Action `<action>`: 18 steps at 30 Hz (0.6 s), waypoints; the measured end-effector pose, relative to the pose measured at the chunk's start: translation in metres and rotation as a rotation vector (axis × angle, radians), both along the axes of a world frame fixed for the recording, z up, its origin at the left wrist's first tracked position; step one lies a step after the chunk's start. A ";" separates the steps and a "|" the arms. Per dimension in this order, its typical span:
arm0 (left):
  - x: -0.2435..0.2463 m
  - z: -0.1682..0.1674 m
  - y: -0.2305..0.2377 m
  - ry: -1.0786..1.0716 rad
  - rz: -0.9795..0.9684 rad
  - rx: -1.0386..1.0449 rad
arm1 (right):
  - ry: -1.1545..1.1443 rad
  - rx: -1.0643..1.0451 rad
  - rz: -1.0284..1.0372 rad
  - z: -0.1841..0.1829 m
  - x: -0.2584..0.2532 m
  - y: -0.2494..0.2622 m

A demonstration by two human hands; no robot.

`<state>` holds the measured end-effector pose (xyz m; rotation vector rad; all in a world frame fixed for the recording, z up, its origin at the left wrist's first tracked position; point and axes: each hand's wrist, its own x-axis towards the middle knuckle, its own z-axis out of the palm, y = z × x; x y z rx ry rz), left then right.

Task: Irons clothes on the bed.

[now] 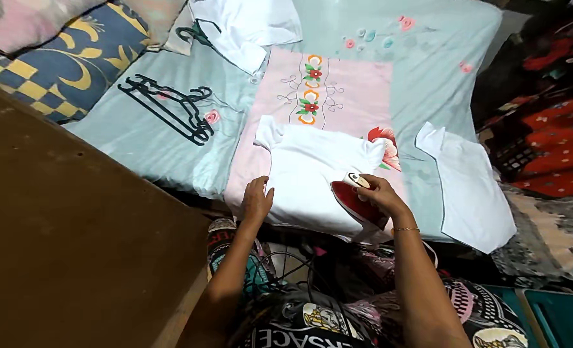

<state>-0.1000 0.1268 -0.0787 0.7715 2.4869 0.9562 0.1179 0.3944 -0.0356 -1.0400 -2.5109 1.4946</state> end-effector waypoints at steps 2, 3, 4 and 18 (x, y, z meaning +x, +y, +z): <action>-0.001 0.002 0.002 -0.034 0.021 -0.021 | 0.000 0.033 -0.043 -0.003 -0.010 -0.005; -0.002 0.003 0.003 -0.054 0.027 -0.041 | -0.002 0.059 -0.078 -0.004 -0.016 -0.008; -0.004 0.005 0.005 -0.075 0.031 -0.065 | 0.001 0.092 -0.119 -0.005 -0.024 -0.012; -0.012 0.031 0.013 0.019 -0.069 -0.105 | -0.297 0.001 0.325 0.052 0.004 0.033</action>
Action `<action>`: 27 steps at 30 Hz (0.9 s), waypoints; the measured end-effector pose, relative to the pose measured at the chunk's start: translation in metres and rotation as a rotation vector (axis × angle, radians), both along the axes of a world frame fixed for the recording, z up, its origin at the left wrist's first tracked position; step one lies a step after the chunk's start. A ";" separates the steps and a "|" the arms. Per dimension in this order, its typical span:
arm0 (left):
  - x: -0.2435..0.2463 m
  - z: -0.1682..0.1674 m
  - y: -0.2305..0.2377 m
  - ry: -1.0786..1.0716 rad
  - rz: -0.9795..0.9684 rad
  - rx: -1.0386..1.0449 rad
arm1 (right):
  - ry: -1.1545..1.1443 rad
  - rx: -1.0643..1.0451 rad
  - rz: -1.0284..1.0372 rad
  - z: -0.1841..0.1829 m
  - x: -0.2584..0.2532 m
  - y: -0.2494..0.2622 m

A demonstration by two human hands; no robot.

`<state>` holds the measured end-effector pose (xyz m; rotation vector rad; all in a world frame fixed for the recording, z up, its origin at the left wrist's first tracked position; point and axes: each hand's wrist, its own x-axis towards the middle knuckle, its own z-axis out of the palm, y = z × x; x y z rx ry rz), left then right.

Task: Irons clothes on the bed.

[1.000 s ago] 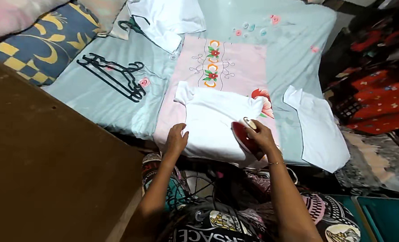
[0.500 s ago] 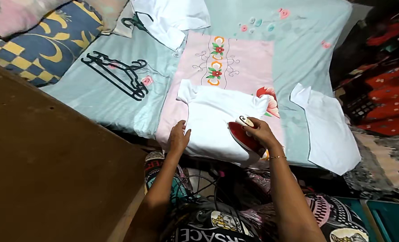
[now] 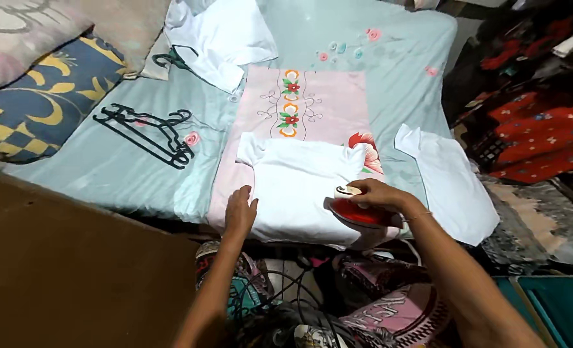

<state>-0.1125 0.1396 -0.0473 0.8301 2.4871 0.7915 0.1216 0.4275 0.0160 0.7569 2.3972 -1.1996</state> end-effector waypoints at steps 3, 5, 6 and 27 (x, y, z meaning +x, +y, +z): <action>0.018 0.002 0.042 0.208 -0.144 0.197 | -0.085 0.158 -0.058 0.028 0.035 0.023; 0.046 0.004 0.091 0.253 -0.334 0.280 | -0.042 0.258 -0.235 0.043 0.061 0.036; 0.063 0.006 0.117 0.248 -0.445 0.294 | -0.008 0.297 -0.334 0.049 0.072 0.041; 0.060 -0.041 0.259 -0.770 0.242 0.546 | 0.154 0.335 -0.767 0.038 0.121 0.080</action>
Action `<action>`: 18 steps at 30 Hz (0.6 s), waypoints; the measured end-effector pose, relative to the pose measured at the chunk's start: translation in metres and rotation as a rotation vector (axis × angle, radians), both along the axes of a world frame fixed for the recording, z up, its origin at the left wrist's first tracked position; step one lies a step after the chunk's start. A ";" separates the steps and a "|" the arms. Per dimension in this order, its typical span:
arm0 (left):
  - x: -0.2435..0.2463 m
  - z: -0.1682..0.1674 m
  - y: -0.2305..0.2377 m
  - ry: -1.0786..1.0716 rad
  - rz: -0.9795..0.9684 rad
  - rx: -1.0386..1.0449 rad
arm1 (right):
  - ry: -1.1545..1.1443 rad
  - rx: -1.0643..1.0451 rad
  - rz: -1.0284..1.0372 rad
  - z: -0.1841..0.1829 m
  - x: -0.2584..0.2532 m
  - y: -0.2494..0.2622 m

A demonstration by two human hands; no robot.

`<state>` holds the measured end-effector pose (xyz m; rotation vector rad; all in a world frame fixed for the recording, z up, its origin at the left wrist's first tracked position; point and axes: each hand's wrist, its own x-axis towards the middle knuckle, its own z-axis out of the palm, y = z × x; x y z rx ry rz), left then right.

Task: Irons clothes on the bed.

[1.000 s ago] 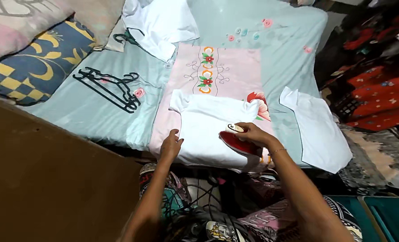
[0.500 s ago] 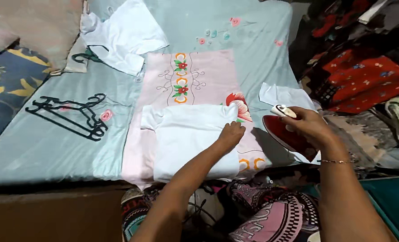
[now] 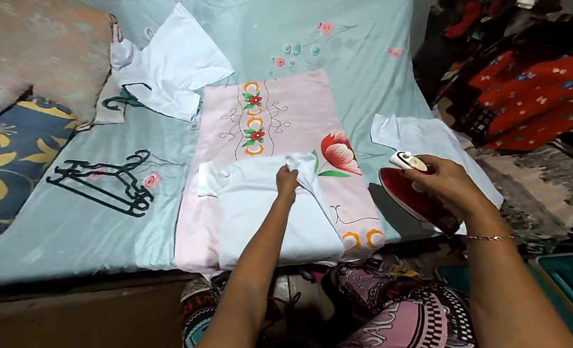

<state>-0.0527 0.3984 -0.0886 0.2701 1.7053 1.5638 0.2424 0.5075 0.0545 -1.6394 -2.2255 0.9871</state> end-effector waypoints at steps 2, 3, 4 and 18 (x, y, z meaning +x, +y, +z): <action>-0.005 0.000 -0.009 -0.079 0.088 -0.010 | -0.006 -0.003 0.008 -0.001 0.000 0.000; -0.005 0.002 -0.011 -0.083 0.112 -0.023 | -0.006 -0.002 0.011 -0.001 0.000 -0.001; -0.006 0.003 -0.011 -0.057 0.120 -0.042 | -0.008 -0.002 0.012 -0.002 -0.001 -0.002; -0.007 0.021 -0.028 0.697 -0.469 -0.510 | -0.012 -0.002 0.031 -0.001 -0.006 -0.002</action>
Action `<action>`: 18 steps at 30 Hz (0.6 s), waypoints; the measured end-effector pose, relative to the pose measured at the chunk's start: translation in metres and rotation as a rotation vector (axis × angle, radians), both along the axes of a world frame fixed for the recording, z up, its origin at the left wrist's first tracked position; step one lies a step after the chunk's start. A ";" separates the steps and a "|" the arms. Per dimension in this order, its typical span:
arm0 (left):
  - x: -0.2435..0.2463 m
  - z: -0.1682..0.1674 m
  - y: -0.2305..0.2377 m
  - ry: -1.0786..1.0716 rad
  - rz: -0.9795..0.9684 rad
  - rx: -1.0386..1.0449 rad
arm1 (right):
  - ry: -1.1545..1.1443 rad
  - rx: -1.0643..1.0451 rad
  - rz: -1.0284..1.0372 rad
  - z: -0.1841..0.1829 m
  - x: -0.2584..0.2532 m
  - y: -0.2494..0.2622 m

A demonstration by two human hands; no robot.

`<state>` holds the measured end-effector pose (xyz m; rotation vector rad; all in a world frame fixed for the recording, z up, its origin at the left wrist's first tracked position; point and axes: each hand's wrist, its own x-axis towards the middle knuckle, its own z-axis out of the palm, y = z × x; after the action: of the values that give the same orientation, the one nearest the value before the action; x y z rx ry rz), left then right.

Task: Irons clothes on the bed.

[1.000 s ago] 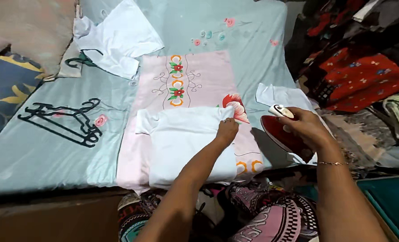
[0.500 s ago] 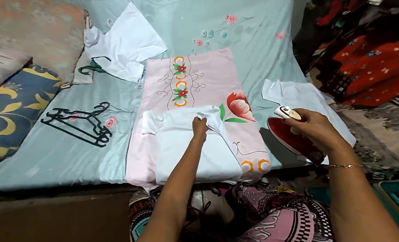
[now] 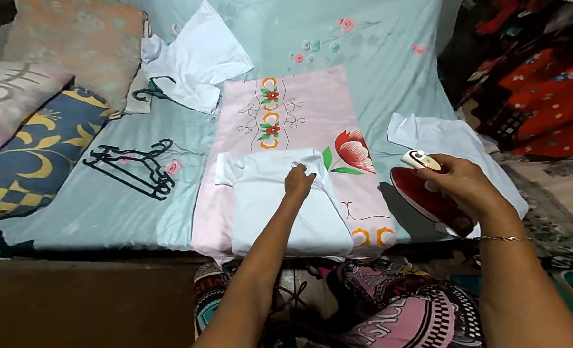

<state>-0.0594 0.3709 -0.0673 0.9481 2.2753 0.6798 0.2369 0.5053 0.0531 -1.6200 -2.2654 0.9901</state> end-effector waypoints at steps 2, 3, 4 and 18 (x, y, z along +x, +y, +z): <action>0.000 -0.005 -0.003 0.020 -0.018 0.143 | 0.007 0.003 0.005 0.000 0.001 -0.001; 0.000 -0.007 -0.006 0.042 -0.037 0.230 | 0.009 0.004 0.006 -0.001 0.002 -0.001; 0.000 -0.008 -0.009 0.066 -0.059 0.320 | 0.010 0.007 0.009 -0.001 0.003 -0.001; 0.028 -0.011 -0.071 -0.002 0.058 0.520 | 0.008 -0.031 0.025 -0.006 0.003 -0.003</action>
<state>-0.0317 0.3000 -0.0781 1.1079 2.1687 1.3376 0.2399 0.5027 0.0472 -1.6000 -2.2815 1.0407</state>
